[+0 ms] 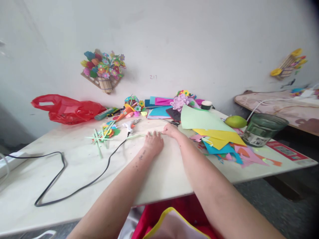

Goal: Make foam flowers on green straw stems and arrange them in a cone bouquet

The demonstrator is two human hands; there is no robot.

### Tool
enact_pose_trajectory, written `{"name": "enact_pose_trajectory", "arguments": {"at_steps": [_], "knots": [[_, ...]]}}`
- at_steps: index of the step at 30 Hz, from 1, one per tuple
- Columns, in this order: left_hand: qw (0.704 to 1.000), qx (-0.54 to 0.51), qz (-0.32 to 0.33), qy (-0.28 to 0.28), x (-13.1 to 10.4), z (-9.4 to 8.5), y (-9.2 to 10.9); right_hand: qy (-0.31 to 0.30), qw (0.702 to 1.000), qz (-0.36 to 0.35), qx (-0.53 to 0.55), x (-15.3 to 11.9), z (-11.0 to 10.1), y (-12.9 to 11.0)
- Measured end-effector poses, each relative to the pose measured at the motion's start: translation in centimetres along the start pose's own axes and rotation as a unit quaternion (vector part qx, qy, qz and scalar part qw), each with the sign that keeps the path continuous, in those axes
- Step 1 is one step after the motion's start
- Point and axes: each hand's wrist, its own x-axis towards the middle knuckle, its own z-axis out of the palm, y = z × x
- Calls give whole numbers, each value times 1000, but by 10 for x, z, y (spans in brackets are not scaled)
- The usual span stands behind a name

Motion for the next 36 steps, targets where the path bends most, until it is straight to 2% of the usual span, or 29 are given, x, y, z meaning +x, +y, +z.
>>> {"name": "enact_pose_trajectory", "arguments": {"at_steps": [9, 20, 27, 36], "knots": [[1000, 0, -9, -25, 0, -3, 2, -11, 999, 11, -29, -3, -6, 1], [1000, 16, -13, -22, 0, -1, 4, -22, 999, 4, -41, -5, -8, 3], [1000, 11, -8, -27, -1, -5, 4, 4, 996, 29, -87, -1, -2, 9], [999, 21, -10, -33, 0, -7, 4, -13, 995, 59, -83, 5, 3, 16]]}}
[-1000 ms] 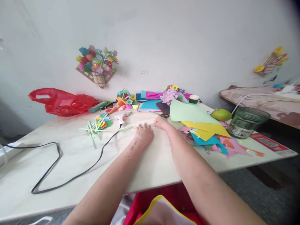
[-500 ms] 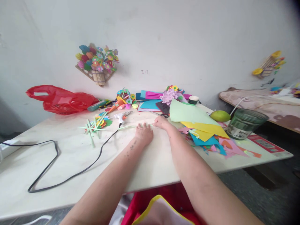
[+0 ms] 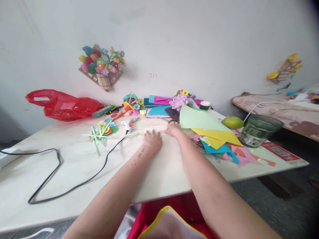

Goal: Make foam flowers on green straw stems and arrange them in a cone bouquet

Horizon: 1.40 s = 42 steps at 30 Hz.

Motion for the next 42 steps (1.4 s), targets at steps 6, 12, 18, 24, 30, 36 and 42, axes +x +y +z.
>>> {"name": "enact_pose_trajectory", "arguments": {"at_steps": [6, 12, 18, 24, 30, 36, 42], "knots": [[999, -4, -8, 41, 2, 4, -1, 1, 1000, -1, 12, 1, 0, 2], [998, 16, -30, 61, 0, 6, 0, 11, 1000, -3, 22, -1, -1, 1], [996, 17, -39, 78, -3, 6, -3, 26, 999, -3, 30, -3, -1, 2], [995, 26, -45, 85, -4, 6, 0, 128, 987, -21, 89, -3, -3, -7], [996, -26, -28, 83, 1, 12, 2, 123, 952, -132, 249, -1, 11, -40], [990, -29, -69, 117, 11, -6, -35, 71, 955, -142, 249, -1, 21, -37], [970, -201, -91, 104, 14, -6, -90, 58, 969, -134, 197, -2, 13, -23]]}}
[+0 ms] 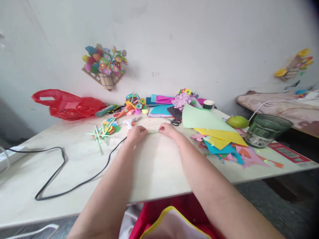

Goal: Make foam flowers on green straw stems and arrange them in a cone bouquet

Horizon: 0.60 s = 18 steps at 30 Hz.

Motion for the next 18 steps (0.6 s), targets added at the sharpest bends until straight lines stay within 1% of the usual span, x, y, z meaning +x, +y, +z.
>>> {"name": "enact_pose_trajectory", "arguments": {"at_steps": [2, 4, 7, 10, 13, 15, 18], "knots": [[999, -23, 28, -4, 4, 5, -10, -12, 1000, 1, -12, 0, -2, 1], [998, -39, 55, -2, 6, 11, -15, -13, 1000, -5, -25, 0, -2, 2], [995, -63, 77, 1, 9, 17, -18, 15, 999, -38, -32, 0, -1, -1], [993, -86, 84, -1, 11, 20, -20, 25, 997, -79, -4, 1, 3, -7], [989, -114, 98, -6, 12, 21, -21, 6, 995, -91, 35, 1, 8, -13], [987, -128, 93, -11, 11, 20, -21, 3, 995, -81, 51, 1, 12, -15], [991, -123, 57, -12, 9, 16, -20, 18, 995, -66, 73, 2, 17, -13]]}}
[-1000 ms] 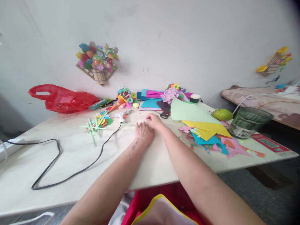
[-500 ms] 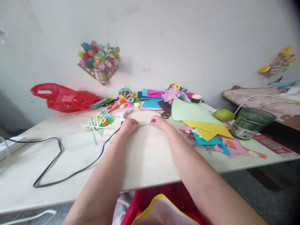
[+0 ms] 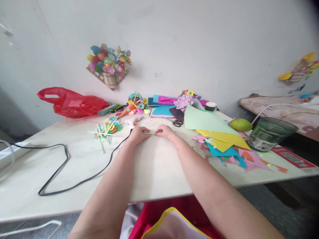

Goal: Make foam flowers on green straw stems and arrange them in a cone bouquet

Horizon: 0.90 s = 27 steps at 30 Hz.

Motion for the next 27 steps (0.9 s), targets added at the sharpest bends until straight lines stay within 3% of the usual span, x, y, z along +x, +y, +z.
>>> {"name": "enact_pose_trajectory", "arguments": {"at_steps": [15, 27], "knots": [[999, -43, 25, -1, -6, -9, 3, -4, 994, -5, 109, 8, 10, 16], [993, -110, 1, -52, -10, -14, 4, -18, 991, -8, 133, 10, 13, 22]]}}
